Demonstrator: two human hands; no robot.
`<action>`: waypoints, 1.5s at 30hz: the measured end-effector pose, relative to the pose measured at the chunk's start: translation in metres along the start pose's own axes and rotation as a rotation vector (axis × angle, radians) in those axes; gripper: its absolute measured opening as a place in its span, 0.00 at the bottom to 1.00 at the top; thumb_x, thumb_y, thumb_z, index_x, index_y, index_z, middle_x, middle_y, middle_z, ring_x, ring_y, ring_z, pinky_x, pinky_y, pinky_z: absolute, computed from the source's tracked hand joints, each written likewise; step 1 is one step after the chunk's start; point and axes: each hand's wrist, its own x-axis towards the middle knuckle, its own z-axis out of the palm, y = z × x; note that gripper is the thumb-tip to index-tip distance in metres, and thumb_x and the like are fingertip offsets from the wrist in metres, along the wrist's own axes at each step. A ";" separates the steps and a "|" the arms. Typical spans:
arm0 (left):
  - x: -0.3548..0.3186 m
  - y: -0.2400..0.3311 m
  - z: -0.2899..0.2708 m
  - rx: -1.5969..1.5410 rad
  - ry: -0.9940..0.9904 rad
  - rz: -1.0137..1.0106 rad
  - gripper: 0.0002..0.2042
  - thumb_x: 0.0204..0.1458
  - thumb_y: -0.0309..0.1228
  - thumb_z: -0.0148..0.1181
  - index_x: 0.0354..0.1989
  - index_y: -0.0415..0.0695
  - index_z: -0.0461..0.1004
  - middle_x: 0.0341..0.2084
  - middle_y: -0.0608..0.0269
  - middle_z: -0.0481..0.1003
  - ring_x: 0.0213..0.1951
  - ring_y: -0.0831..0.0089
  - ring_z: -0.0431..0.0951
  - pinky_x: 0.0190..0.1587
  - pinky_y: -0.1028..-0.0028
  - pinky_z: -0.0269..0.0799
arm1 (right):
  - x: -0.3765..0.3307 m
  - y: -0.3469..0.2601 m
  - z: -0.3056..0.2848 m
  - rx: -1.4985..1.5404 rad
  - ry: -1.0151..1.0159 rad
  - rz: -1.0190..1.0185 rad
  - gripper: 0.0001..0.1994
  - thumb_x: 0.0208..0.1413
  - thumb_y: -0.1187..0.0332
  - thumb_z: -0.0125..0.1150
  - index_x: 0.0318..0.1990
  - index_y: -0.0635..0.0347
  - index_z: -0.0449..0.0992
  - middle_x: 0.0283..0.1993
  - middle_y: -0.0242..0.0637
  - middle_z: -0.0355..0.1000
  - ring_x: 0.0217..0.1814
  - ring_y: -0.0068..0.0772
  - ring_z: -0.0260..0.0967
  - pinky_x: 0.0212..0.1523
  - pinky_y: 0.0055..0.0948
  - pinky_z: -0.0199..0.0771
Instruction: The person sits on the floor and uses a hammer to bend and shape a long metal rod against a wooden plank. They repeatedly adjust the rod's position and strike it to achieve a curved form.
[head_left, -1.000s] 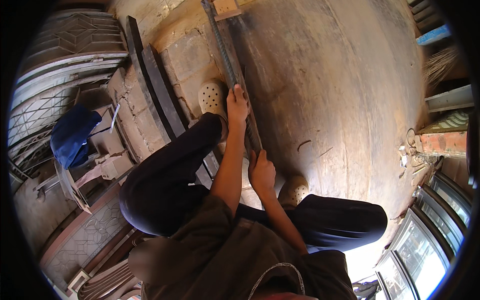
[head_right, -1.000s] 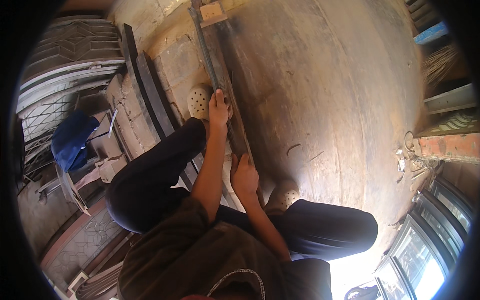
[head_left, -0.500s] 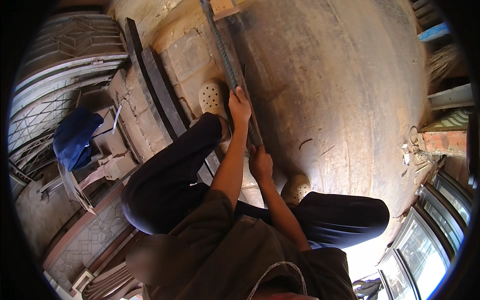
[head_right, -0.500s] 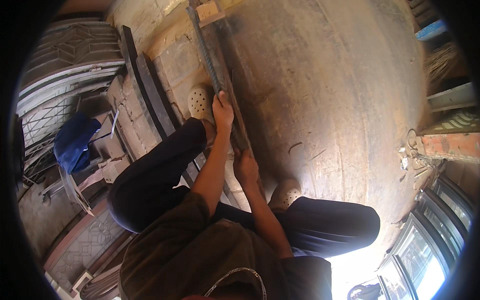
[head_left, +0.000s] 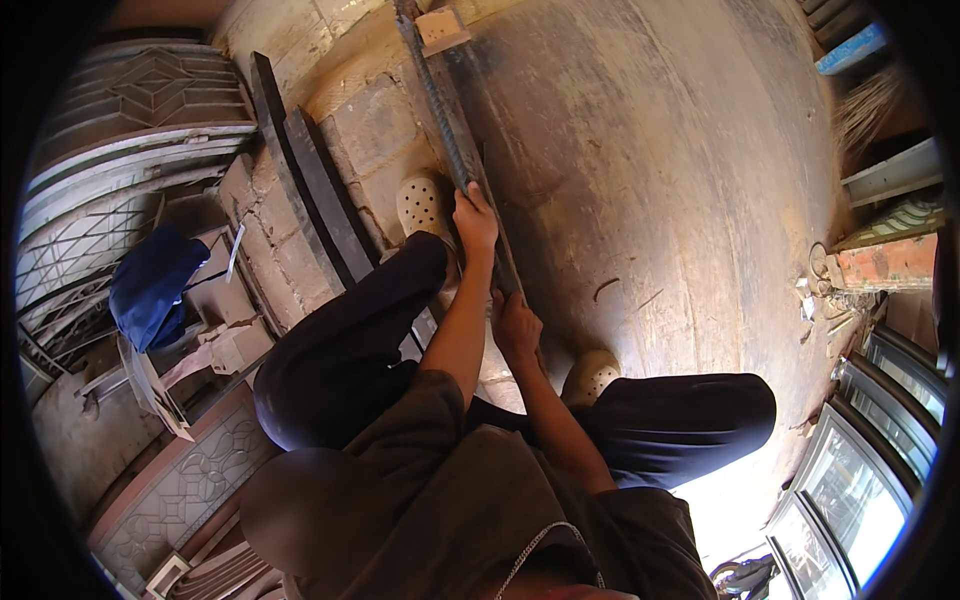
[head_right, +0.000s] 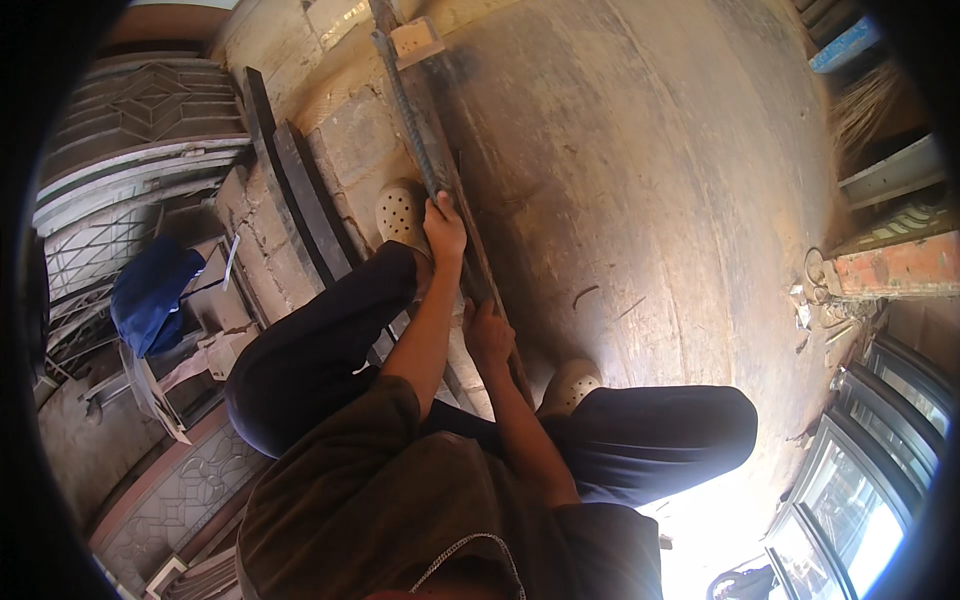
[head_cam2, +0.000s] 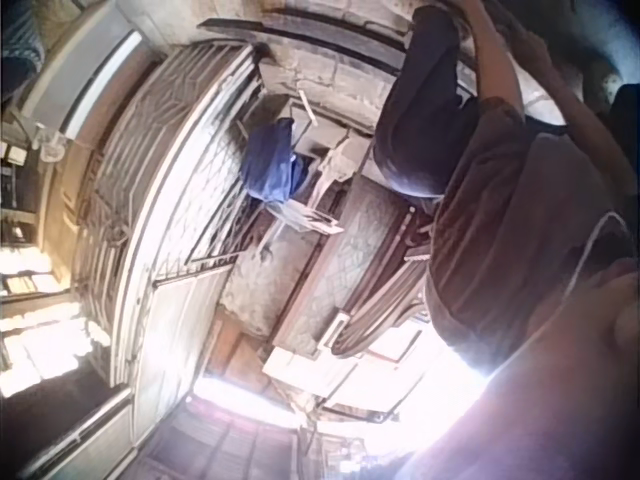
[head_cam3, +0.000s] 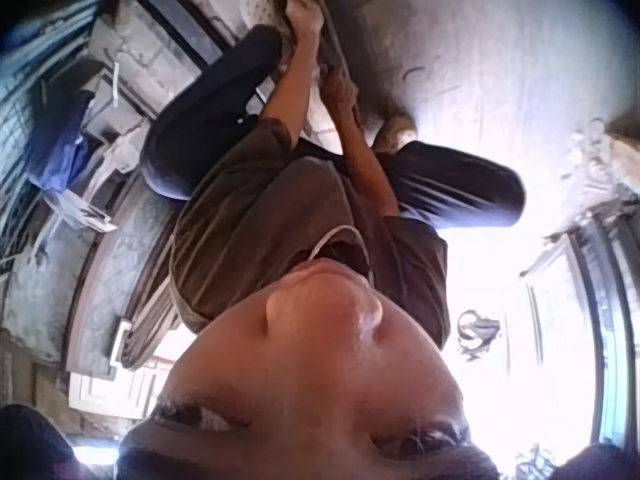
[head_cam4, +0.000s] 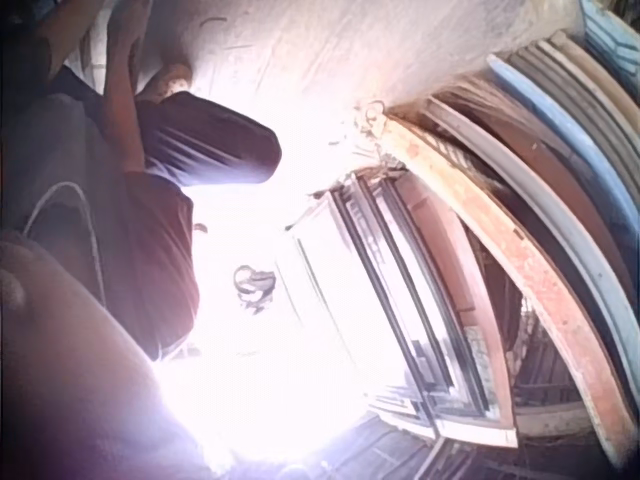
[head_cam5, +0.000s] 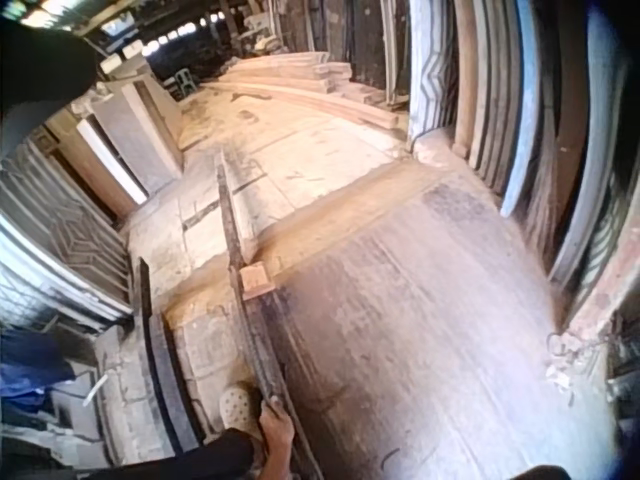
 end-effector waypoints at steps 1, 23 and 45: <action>0.002 -0.002 -0.002 0.010 -0.014 -0.033 0.25 0.62 0.49 0.43 0.40 0.32 0.67 0.29 0.41 0.73 0.36 0.43 0.74 0.40 0.57 0.67 | 0.000 -0.004 -0.002 -0.034 -0.022 0.008 0.19 0.59 0.52 0.52 0.41 0.64 0.67 0.36 0.62 0.72 0.37 0.62 0.74 0.44 0.62 0.69; 0.009 -0.015 0.003 0.290 0.275 0.375 0.24 0.57 0.38 0.55 0.54 0.29 0.65 0.53 0.37 0.63 0.54 0.42 0.65 0.57 0.55 0.60 | 0.020 0.002 0.013 0.085 0.045 -0.103 0.31 0.58 0.53 0.55 0.64 0.58 0.56 0.60 0.53 0.63 0.56 0.56 0.67 0.47 0.48 0.74; -0.031 0.047 -0.043 -0.803 -0.332 -0.229 0.19 0.62 0.48 0.46 0.44 0.43 0.68 0.18 0.72 0.60 0.13 0.83 0.58 0.13 0.78 0.52 | -0.040 -0.022 -0.065 0.252 0.016 -0.087 0.13 0.63 0.61 0.47 0.34 0.64 0.62 0.19 0.62 0.68 0.24 0.69 0.68 0.23 0.59 0.67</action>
